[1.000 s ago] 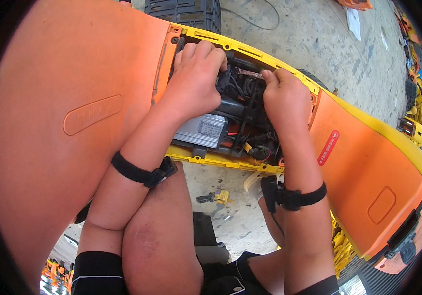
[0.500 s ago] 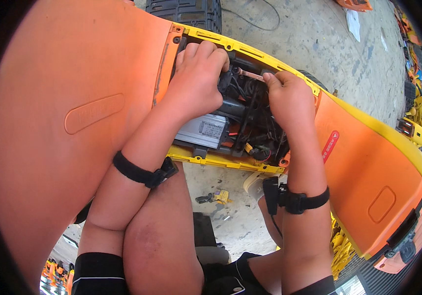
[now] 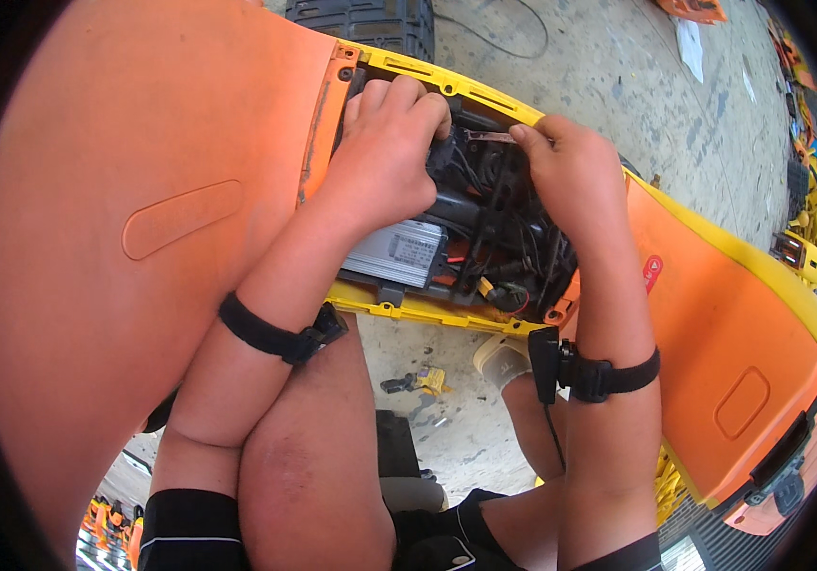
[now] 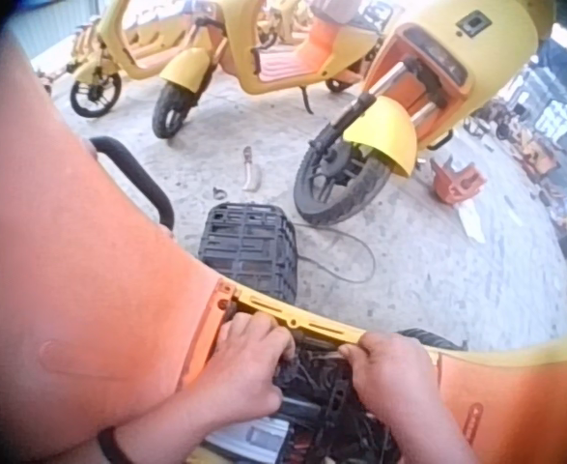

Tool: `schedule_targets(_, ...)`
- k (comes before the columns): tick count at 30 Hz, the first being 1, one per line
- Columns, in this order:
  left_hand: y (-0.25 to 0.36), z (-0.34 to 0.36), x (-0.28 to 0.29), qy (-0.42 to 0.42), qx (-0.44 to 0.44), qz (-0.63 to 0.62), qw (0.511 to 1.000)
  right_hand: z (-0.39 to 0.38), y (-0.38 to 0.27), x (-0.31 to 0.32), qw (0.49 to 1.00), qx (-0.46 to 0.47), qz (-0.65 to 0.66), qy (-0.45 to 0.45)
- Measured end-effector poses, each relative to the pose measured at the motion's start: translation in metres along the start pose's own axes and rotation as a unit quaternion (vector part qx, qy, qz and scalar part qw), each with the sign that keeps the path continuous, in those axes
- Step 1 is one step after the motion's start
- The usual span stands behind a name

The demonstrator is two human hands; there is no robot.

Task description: The person uses a wrench to tighten bolts on the internal components of an orange and yellow electric scooter. The scooter is positioned on the floor with its seat cover removed, exposing the battery and wiring.

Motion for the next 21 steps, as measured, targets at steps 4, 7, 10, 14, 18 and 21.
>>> schedule_targets(4, 0.0, 0.001, 0.0, -0.007, 0.007, 0.0, 1.0, 0.001, -0.007, -0.004, 0.997, 0.005, -0.072, 0.024)
schedule_targets(7, 0.0, 0.0, 0.0, -0.01, 0.008, -0.004, 1.0, -0.002, -0.016, -0.006, 0.994, -0.027, -0.104, 0.03)
schedule_targets(10, -0.001, 0.0, 0.0, -0.011, 0.006, -0.006, 1.0, -0.006, -0.019, -0.006, 0.993, -0.07, -0.094, 0.01)
schedule_targets(14, -0.001, 0.0, 0.0, -0.01, 0.004, -0.013, 1.0, -0.01, -0.015, -0.011, 0.993, -0.104, -0.058, 0.005)
schedule_targets(18, -0.001, 0.0, 0.0, -0.018, 0.009, -0.015, 1.0, -0.026, -0.015, -0.02, 0.99, -0.135, -0.035, 0.02)
schedule_targets(21, -0.002, 0.0, -0.002, -0.004, -0.003, -0.01, 1.0, -0.04, -0.019, -0.029, 0.987, -0.15, -0.038, 0.034)
Point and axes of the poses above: each hand's wrist, its own z-axis towards the middle knuckle, its own x-axis out of the back of the hand, y = z × x, the point moved 1 cm from there along z, towards the middle knuckle, and after that the axes turned 2 degrees about z, right-handed, at the moved point
